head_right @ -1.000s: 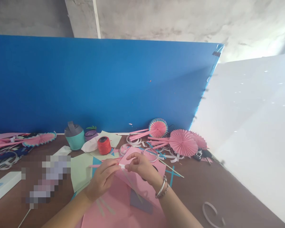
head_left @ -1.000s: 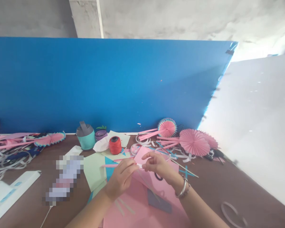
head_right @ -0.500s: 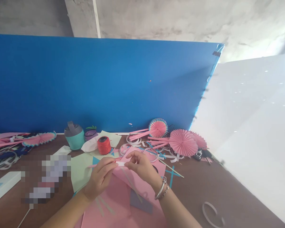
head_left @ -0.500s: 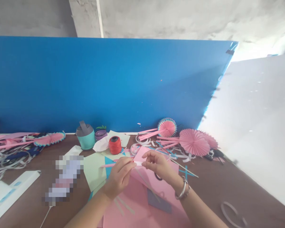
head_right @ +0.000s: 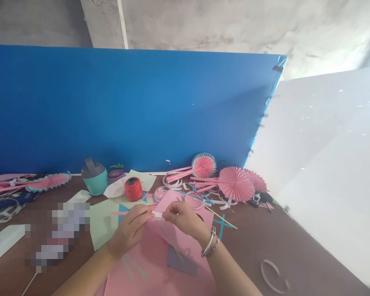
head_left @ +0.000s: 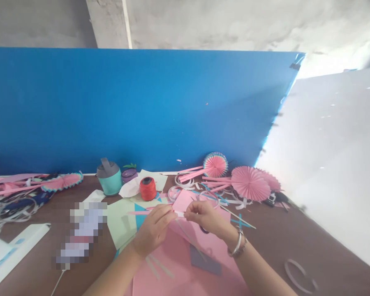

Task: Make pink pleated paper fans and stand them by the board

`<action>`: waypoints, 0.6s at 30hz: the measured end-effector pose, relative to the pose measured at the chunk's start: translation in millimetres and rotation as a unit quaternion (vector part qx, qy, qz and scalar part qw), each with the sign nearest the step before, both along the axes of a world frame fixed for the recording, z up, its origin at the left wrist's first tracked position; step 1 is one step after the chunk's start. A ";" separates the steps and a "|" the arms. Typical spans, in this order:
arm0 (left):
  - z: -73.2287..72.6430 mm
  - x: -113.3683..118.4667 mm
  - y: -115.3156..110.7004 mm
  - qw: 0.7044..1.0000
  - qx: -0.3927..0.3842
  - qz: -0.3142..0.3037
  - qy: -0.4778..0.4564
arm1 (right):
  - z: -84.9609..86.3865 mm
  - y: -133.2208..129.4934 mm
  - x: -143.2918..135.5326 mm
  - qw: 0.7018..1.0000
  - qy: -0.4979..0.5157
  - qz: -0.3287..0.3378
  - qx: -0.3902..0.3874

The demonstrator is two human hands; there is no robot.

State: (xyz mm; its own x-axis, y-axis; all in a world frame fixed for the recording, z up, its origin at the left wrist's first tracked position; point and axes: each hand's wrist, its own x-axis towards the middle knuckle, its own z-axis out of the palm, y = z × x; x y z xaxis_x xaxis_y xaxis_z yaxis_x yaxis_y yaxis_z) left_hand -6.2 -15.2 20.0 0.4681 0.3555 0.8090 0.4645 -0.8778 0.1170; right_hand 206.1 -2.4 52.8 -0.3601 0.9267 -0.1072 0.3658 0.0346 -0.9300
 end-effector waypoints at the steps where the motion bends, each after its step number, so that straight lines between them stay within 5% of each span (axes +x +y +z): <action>1: 0.8 -0.1 0.4 1.000 -0.001 0.001 0.004 | -0.3 0.1 1.0 1.000 -0.008 0.001 -0.006; 18: 3.0 -0.7 -3.6 0.999 0.032 -0.024 0.001 | -2.4 3.6 2.0 0.999 0.000 0.006 -0.032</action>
